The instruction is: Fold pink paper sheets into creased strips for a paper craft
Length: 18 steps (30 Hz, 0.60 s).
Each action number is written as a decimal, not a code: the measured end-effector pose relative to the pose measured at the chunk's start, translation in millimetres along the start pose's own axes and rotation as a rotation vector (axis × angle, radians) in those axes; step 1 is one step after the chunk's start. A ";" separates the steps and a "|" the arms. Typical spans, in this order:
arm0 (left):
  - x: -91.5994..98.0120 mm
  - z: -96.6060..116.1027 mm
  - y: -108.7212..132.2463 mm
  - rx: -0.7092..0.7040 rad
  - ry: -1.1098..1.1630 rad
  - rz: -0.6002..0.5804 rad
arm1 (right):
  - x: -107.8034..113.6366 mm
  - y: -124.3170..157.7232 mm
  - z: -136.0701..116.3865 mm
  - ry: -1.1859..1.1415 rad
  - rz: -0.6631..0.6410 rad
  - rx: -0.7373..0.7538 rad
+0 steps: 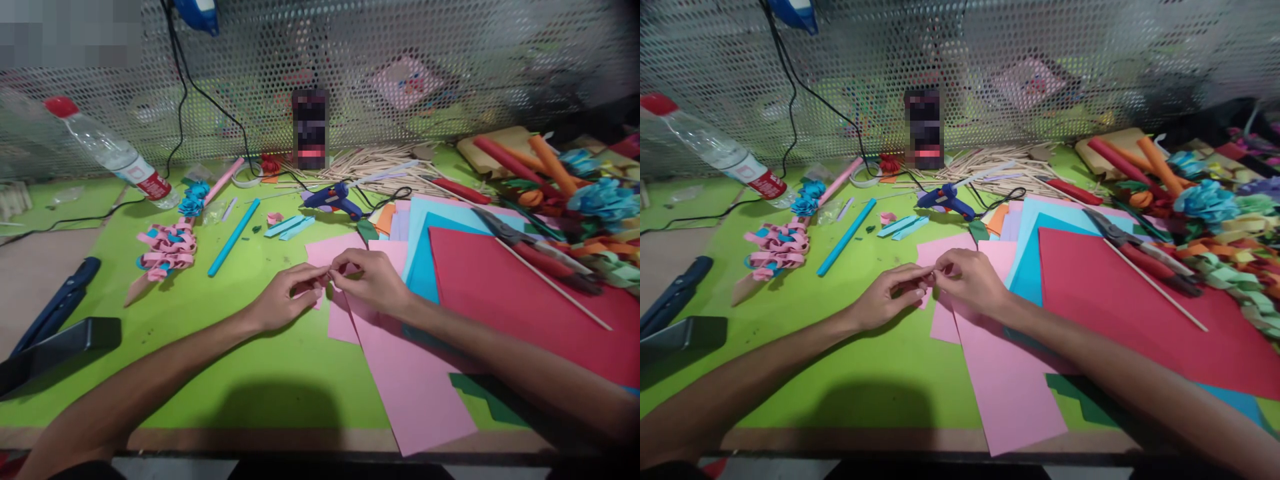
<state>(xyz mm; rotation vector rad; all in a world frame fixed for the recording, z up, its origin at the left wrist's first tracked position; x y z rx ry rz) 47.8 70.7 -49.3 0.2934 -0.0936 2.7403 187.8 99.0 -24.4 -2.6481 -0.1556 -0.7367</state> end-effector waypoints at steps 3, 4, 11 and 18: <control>0.0 -1.4 0.4 0.013 0.021 -0.001 | 1.6 -1.4 0.7 0.011 0.011 0.004; 0.0 -1.8 0.6 0.017 0.034 -0.001 | 2.7 -1.9 0.4 0.014 0.017 0.008; 0.6 -3.1 0.6 0.049 0.051 0.004 | 5.0 -0.9 -4.5 -0.019 0.012 0.017; -0.1 0.0 1.8 0.007 -0.036 -0.009 | 2.1 1.5 -1.8 -0.012 0.019 -0.017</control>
Point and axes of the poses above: each hand's wrist, its own y-axis away from the middle knuckle, its own x-axis out of the back of the hand, z = x × y, the point moved 8 cm from there along -y, towards the middle knuckle, and after that the axes turned 11 degrees about z, right-handed, at the moved point
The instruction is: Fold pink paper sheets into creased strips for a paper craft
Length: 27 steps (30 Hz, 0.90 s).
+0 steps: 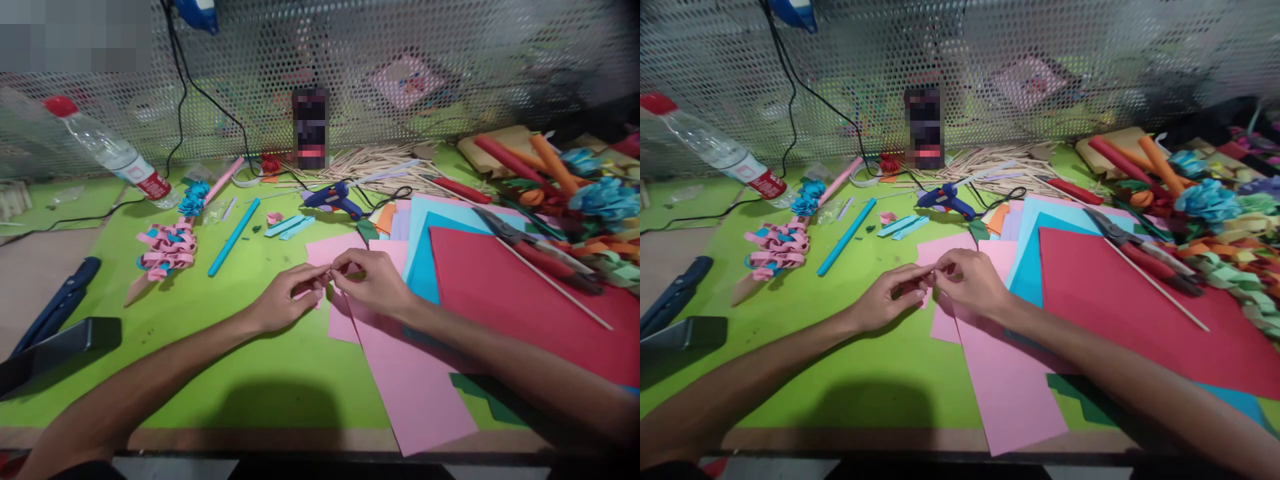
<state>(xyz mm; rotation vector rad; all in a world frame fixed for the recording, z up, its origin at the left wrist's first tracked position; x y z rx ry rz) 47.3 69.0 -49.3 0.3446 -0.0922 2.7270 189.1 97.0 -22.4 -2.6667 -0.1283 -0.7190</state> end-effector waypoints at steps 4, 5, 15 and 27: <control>-1.0 2.4 -0.2 -0.031 -0.019 -0.008 | -0.2 -0.1 1.2 -0.011 0.004 -0.029; -1.0 3.7 -0.3 -0.044 -0.024 -0.008 | -0.4 -0.1 1.4 -0.013 0.006 -0.035; -2.3 11.3 -0.4 -0.111 -0.055 -0.022 | -0.2 -0.7 -0.4 0.031 0.040 -0.010; -2.6 6.5 0.0 -0.046 -0.014 -0.020 | 0.7 1.2 1.5 -0.035 0.025 -0.061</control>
Point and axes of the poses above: each hand's wrist, its own y-axis away from the middle knuckle, its own x-axis out of the back of the hand, z = x × y, the point moved 8 cm from there along -y, towards the middle knuckle, and after that the axes turned 11 degrees about z, right-handed, at the moved point
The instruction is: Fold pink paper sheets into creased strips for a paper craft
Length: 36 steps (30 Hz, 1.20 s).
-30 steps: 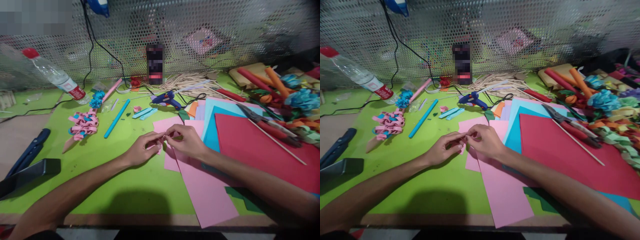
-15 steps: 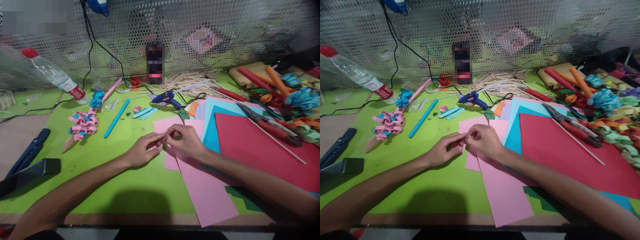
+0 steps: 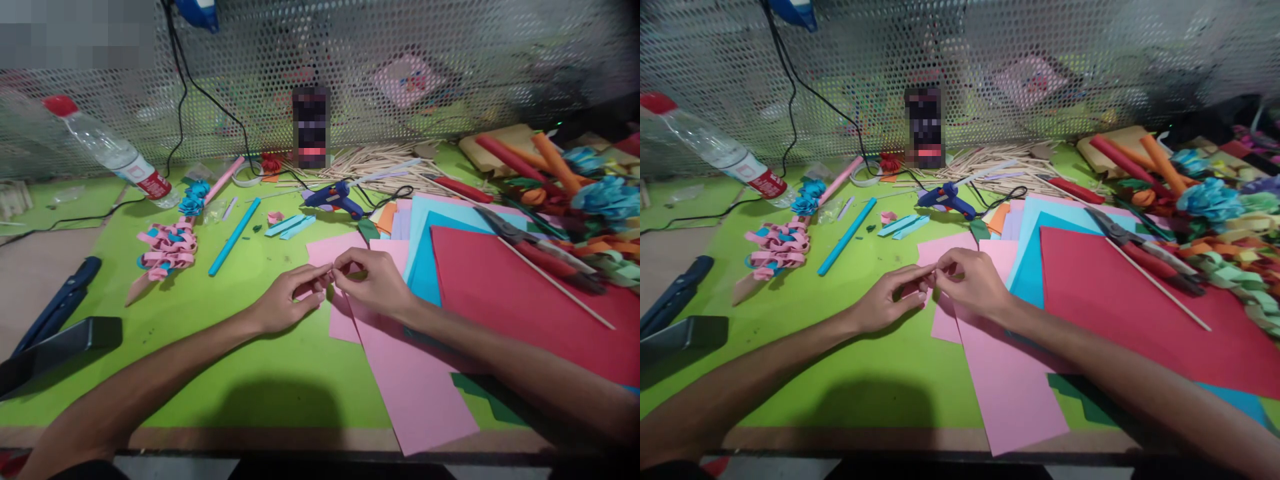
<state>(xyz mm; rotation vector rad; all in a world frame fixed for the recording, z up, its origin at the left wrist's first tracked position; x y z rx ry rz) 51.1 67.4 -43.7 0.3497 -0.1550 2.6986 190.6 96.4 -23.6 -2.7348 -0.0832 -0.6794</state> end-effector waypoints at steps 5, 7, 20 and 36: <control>0.1 -0.7 0.3 -0.009 -0.008 -0.004 | -0.7 0.0 1.1 -0.002 0.003 -0.005; 0.0 -0.2 0.2 -0.014 -0.006 -0.006 | -0.3 -0.1 0.8 -0.002 0.005 -0.003; -0.9 3.0 1.0 -0.084 -0.112 -0.018 | -0.7 1.3 -0.7 0.060 0.044 0.049; 0.2 1.3 0.6 -0.033 -0.023 0.000 | 3.8 -2.2 0.1 0.061 0.036 0.035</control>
Point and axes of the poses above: each hand's wrist, its own y-axis away from the middle knuckle, its own x-axis out of the back of the hand, z = x × y, the point moved 8 cm from there along -y, towards the middle knuckle, and after that the axes turned 11 degrees about z, right-handed, at the moved point
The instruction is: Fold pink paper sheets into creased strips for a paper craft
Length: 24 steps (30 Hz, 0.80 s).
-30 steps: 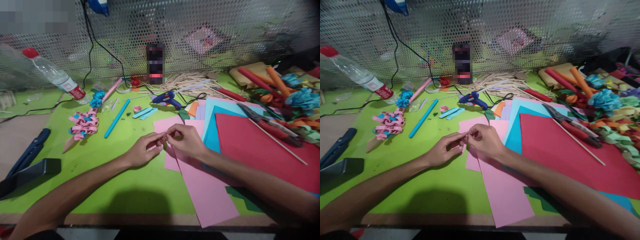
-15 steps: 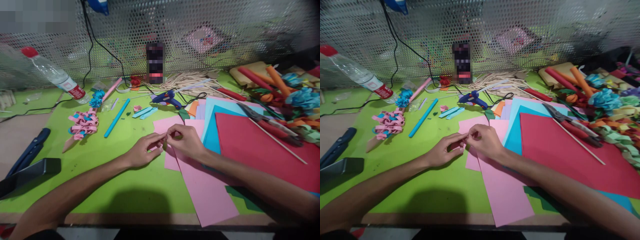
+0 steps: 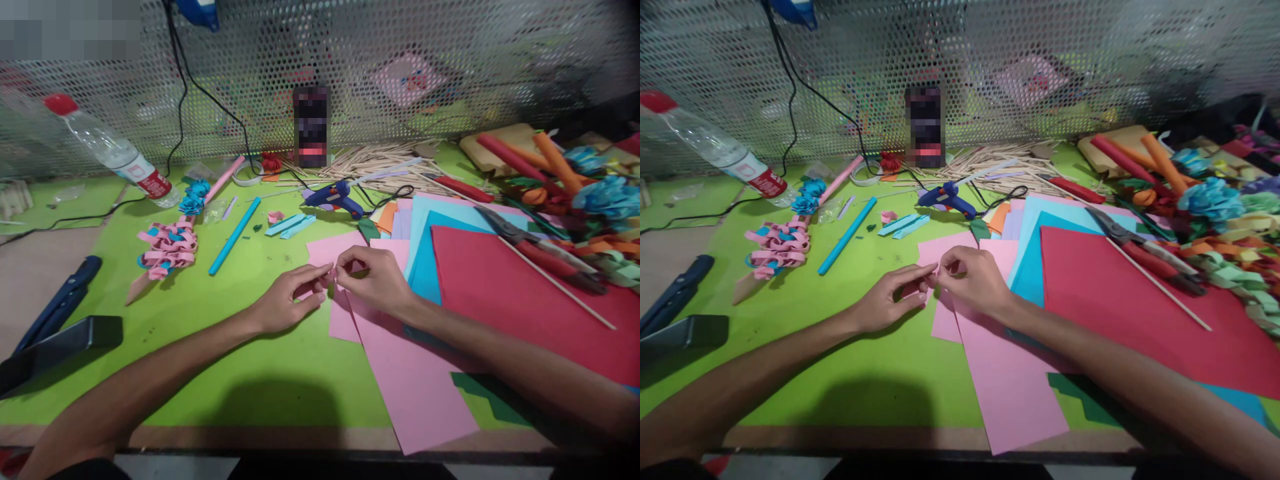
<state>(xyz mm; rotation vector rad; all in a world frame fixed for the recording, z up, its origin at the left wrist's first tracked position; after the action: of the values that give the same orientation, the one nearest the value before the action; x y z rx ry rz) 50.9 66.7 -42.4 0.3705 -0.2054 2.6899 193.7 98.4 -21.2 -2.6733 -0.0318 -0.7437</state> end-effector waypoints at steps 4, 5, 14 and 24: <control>-0.4 0.3 -0.4 0.003 0.012 -0.005 | -0.8 2.1 -1.4 -0.033 -0.009 -0.005; -0.6 0.2 -0.4 0.004 0.011 -0.007 | -1.0 2.5 -1.8 -0.037 -0.010 -0.003; -0.9 1.5 0.5 -0.030 -0.074 -0.019 | -3.7 3.7 -0.7 -0.031 0.004 0.006; 0.2 -0.5 0.4 -0.027 -0.064 -0.001 | -4.2 4.0 0.0 -0.027 0.024 0.035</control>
<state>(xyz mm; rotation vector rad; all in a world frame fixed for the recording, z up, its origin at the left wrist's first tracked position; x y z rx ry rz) 50.5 66.5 -42.8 0.4486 -0.2595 2.6740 190.6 95.0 -24.7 -2.6457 -0.0187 -0.6937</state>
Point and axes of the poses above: each hand's wrist, its own y-axis away from the middle knuckle, its own x-axis out of the back of the hand, z = x × y, the point moved 8 cm from there along -y, towards the middle knuckle, and after that the axes turned 11 degrees about z, right-handed, at the moved point
